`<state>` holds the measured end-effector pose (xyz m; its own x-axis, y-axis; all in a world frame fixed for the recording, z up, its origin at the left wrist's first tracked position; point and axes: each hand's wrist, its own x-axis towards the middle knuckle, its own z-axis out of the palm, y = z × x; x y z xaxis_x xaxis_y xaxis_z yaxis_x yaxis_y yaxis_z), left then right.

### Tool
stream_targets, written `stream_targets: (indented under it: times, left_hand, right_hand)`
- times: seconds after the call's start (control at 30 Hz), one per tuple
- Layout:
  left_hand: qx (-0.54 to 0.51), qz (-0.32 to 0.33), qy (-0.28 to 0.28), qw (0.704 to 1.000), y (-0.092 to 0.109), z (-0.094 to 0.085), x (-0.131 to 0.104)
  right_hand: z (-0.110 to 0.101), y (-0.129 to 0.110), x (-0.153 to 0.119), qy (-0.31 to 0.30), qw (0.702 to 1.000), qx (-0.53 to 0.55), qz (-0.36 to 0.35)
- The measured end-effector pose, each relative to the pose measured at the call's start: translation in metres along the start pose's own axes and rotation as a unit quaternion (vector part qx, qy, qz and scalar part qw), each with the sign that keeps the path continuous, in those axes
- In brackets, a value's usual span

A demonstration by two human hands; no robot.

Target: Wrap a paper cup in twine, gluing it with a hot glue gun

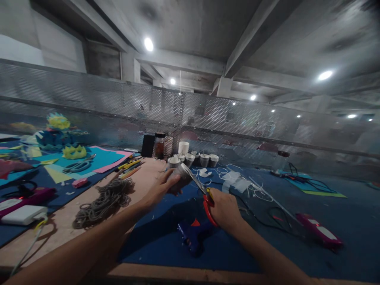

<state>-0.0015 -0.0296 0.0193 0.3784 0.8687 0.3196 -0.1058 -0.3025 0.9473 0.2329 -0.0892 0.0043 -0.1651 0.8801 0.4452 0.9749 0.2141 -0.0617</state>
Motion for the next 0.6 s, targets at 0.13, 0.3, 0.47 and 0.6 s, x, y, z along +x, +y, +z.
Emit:
stream_targets:
  times: [0.13, 0.3, 0.47, 0.6]
  left_hand:
    - [0.049, 0.032, 0.020, 0.998, -0.0033, -0.0010, 0.0010]
    - [0.077, 0.042, 0.031, 0.996, -0.0045, -0.0021, 0.0020]
    - [0.088, 0.054, 0.041, 0.994, -0.0028, -0.0028, 0.0018]
    - [0.101, 0.056, 0.053, 0.992, -0.0046, -0.0046, 0.0027]
  right_hand:
    - [0.0006, -0.0002, -0.0009, 0.005, 1.000, 0.006, -0.005]
    - [-0.0015, -0.0007, -0.0020, 0.008, 1.000, 0.007, -0.010]
    - [-0.0035, -0.0007, -0.0026, 0.008, 1.000, 0.006, -0.015]
    - [-0.0024, -0.0008, -0.0018, -0.001, 1.000, -0.008, -0.010]
